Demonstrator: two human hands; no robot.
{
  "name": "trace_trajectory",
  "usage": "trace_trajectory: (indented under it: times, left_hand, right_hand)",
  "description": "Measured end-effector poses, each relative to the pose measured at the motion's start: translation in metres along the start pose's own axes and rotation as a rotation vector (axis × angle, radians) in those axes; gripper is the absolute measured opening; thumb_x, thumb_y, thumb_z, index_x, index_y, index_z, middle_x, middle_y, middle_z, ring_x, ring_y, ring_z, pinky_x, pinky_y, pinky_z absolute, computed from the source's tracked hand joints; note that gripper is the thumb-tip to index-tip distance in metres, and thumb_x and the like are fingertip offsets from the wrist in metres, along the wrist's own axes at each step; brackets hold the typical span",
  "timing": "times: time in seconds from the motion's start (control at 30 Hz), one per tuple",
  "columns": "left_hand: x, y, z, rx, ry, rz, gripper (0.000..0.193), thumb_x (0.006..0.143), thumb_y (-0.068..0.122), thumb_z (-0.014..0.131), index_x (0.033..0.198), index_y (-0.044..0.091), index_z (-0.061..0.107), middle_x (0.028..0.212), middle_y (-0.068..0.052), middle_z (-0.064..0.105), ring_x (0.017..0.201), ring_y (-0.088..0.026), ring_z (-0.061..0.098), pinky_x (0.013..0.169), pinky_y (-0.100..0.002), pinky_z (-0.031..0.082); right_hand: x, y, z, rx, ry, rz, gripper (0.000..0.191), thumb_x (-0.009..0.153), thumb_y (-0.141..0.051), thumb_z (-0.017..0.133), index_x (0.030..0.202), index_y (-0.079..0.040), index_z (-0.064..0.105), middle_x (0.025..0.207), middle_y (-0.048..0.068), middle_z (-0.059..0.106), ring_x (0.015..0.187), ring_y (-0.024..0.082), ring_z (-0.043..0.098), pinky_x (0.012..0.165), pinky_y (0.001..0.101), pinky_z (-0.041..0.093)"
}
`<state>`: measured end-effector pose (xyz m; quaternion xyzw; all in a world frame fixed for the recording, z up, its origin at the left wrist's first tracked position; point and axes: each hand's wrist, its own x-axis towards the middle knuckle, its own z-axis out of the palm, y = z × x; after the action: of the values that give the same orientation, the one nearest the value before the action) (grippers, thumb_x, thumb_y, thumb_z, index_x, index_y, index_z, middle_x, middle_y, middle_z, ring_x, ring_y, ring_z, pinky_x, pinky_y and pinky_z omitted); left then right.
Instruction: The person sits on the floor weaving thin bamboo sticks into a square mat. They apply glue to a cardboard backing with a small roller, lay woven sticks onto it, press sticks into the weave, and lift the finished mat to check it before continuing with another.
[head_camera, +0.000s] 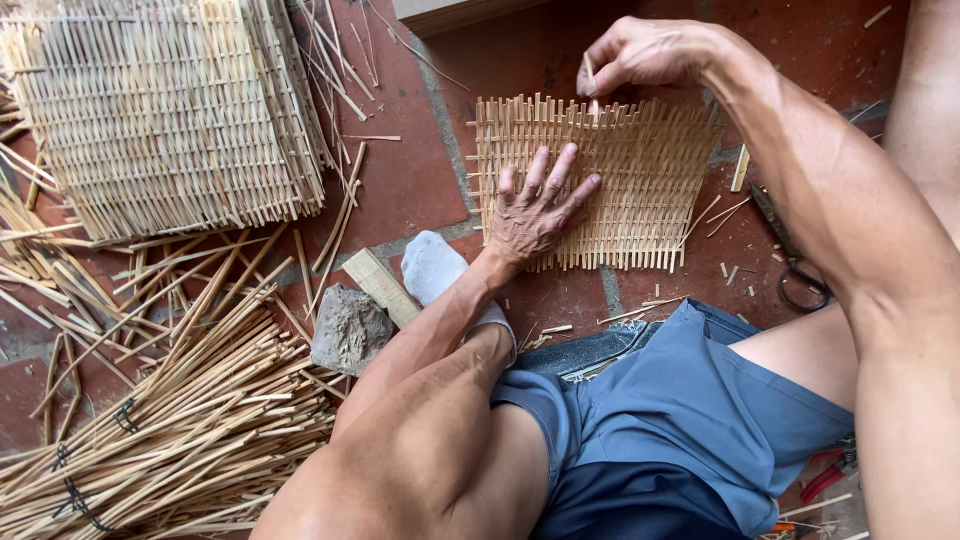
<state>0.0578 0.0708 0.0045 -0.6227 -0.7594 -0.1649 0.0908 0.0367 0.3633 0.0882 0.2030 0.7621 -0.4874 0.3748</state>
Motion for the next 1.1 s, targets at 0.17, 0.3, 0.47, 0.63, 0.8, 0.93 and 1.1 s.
trace_trajectory:
  times: [0.17, 0.3, 0.47, 0.63, 0.8, 0.93, 1.1]
  left_hand:
    - [-0.001, 0.002, 0.002, -0.034, 0.017, -0.005, 0.055, 0.107, 0.055, 0.063, 0.155, 0.031, 0.052, 0.166, -0.012, 0.033, 0.15, -0.032, 0.032, 0.115, -0.055, 0.022]
    - [-0.006, 0.003, 0.009, -0.088, -0.043, -0.024, 0.057, 0.106, 0.059, 0.063, 0.154, 0.03, 0.053, 0.166, -0.013, 0.033, 0.15, -0.033, 0.03, 0.118, -0.055, 0.019]
    - [-0.01, 0.002, 0.02, -0.119, -0.106, -0.03, 0.056, 0.105, 0.06, 0.062, 0.153, 0.031, 0.054, 0.168, -0.015, 0.03, 0.152, -0.035, 0.026, 0.12, -0.055, 0.013]
    - [-0.012, 0.003, 0.022, -0.1, -0.106, -0.037, 0.055, 0.105, 0.059, 0.064, 0.152, 0.033, 0.054, 0.168, -0.013, 0.028, 0.152, -0.035, 0.025, 0.12, -0.055, 0.015]
    - [-0.006, -0.01, 0.019, -0.2, -0.207, -0.001, 0.053, 0.102, 0.05, 0.068, 0.151, 0.032, 0.055, 0.162, -0.013, 0.034, 0.138, -0.033, 0.037, 0.107, -0.052, 0.027]
    - [0.002, -0.029, 0.021, -0.197, -0.218, -0.005, 0.04, 0.102, 0.041, 0.071, 0.14, 0.032, 0.066, 0.158, -0.004, 0.047, 0.135, -0.027, 0.043, 0.105, -0.043, 0.035]
    - [0.003, -0.037, 0.022, -0.28, -0.186, -0.052, 0.028, 0.103, 0.04, 0.075, 0.13, 0.032, 0.073, 0.155, 0.002, 0.054, 0.135, -0.024, 0.045, 0.106, -0.039, 0.037]
  right_hand:
    - [0.009, -0.019, 0.014, -0.136, -0.083, 0.116, 0.023, 0.093, -0.026, 0.074, 0.107, -0.008, 0.075, 0.089, 0.015, 0.068, 0.072, 0.025, 0.055, 0.068, 0.052, 0.048]
    - [-0.007, -0.012, 0.004, -0.181, 0.056, 0.061, 0.019, 0.097, -0.02, 0.071, 0.11, -0.007, 0.075, 0.091, 0.013, 0.07, 0.073, 0.021, 0.059, 0.067, 0.0457, 0.05]
    - [-0.082, 0.055, 0.022, -0.036, 0.719, -0.262, 0.015, 0.103, -0.012, 0.067, 0.113, -0.005, 0.075, 0.093, 0.011, 0.073, 0.075, 0.016, 0.064, 0.065, 0.0378, 0.053]
    - [-0.162, 0.116, 0.125, 0.228, 0.966, 0.011, 0.013, 0.098, -0.007, 0.066, 0.105, -0.003, 0.077, 0.088, 0.008, 0.074, 0.074, 0.015, 0.067, 0.065, 0.0323, 0.054]
    - [-0.189, 0.125, 0.206, 0.052, 0.872, 0.126, 0.018, 0.094, -0.014, 0.074, 0.107, -0.003, 0.081, 0.091, 0.013, 0.078, 0.081, 0.019, 0.07, 0.074, 0.0344, 0.053]
    - [-0.171, 0.114, 0.228, 0.345, 0.744, 0.085, 0.022, 0.093, -0.017, 0.068, 0.109, -0.005, 0.078, 0.098, 0.01, 0.078, 0.083, 0.017, 0.071, 0.072, 0.0337, 0.058]
    - [-0.129, 0.102, 0.242, 0.364, 0.598, 0.143, 0.021, 0.092, -0.017, 0.068, 0.105, -0.005, 0.078, 0.09, 0.013, 0.079, 0.072, 0.022, 0.071, 0.069, 0.0376, 0.058]
